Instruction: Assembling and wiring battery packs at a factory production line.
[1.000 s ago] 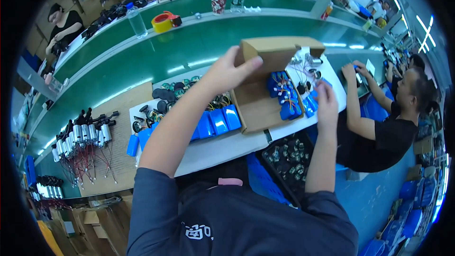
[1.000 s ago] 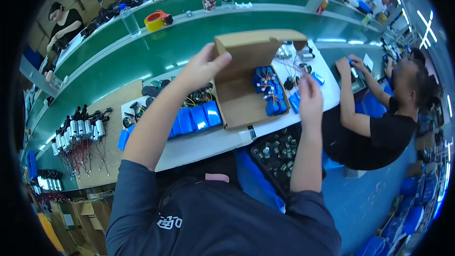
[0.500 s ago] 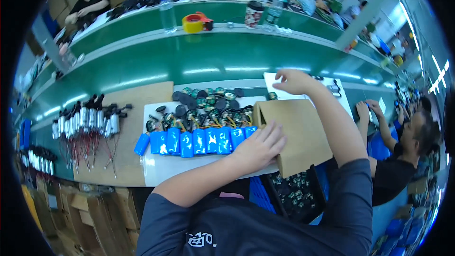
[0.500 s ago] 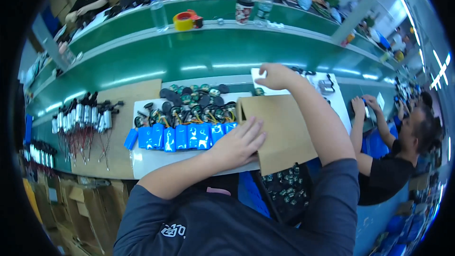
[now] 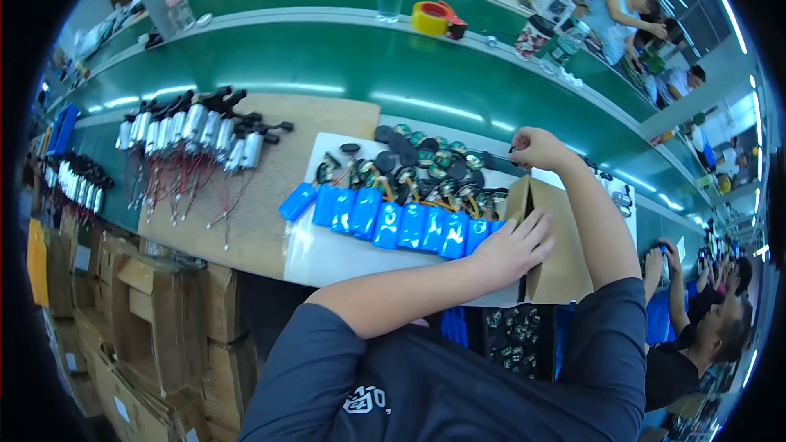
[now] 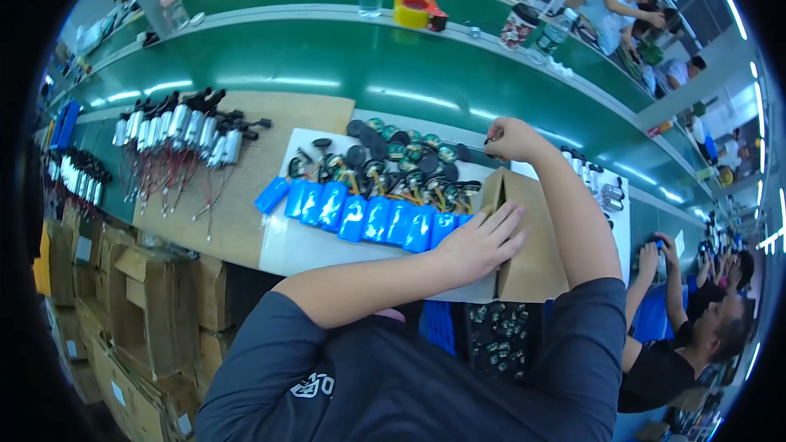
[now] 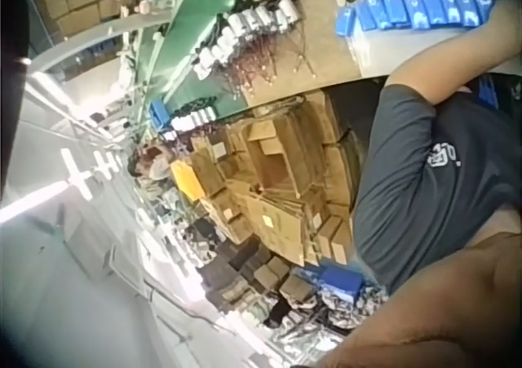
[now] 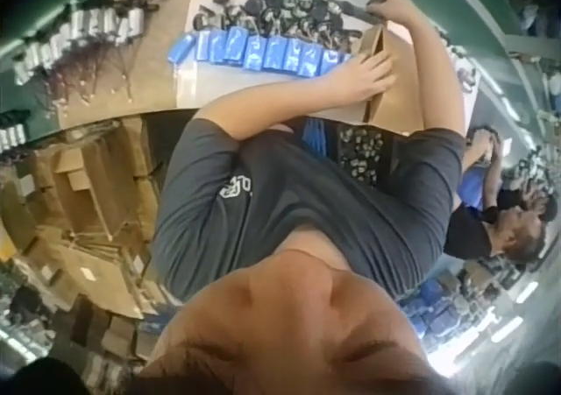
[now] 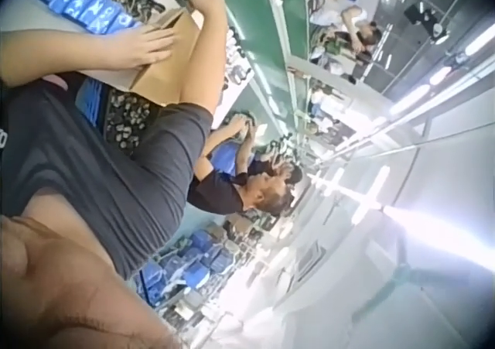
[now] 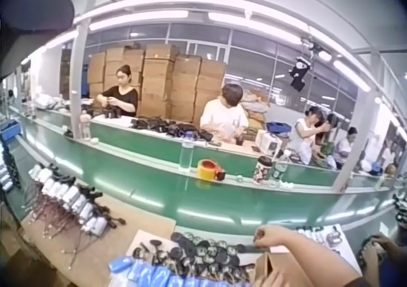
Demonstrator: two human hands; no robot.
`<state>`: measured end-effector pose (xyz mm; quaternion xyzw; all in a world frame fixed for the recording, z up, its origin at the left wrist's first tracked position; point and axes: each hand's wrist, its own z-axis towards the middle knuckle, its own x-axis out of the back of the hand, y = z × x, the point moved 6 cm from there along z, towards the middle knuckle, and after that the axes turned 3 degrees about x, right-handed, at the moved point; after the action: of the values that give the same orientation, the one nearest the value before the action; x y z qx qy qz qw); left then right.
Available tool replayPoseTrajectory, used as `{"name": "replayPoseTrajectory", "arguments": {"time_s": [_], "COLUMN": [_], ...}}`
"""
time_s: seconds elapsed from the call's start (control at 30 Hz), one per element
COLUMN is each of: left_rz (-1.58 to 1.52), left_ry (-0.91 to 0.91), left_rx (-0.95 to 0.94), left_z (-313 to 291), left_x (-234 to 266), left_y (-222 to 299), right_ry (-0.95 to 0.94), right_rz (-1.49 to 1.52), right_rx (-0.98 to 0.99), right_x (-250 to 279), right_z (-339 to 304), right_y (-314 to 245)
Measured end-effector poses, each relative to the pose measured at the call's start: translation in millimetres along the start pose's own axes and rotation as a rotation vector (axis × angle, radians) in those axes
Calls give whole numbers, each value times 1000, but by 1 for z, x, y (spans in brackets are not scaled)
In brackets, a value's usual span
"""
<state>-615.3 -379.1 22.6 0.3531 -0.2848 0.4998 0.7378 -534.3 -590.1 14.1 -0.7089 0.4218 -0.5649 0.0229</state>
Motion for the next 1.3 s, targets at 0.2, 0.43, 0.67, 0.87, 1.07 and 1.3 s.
{"name": "replayPoseTrajectory", "arguments": {"time_s": [0.2,0.43,0.67,0.87,1.07,1.3], "left_rz": [-102,428,-20,344,763,831], "left_ry": [122,179,269,496,479,73], "left_rx": [-32,915,739,816,609,767], "left_z": [-33,-200,-255,-280,-225,-270], "left_x": [66,198,200,298,349,351], "left_y": [-5,-166,-211,-264,-265,-327], "right_ry": [-16,287,175,129,23,172], "right_rz": [-488,-299,-83,811,1181,896], "right_rx": [199,534,710,101,-167,-136], "right_x": [-26,-47,-202,-262,-283,-308], "right_z": [-17,-108,-72,42,93,76], "right_y": [-62,-213,-316,-355,-349,-403]}}
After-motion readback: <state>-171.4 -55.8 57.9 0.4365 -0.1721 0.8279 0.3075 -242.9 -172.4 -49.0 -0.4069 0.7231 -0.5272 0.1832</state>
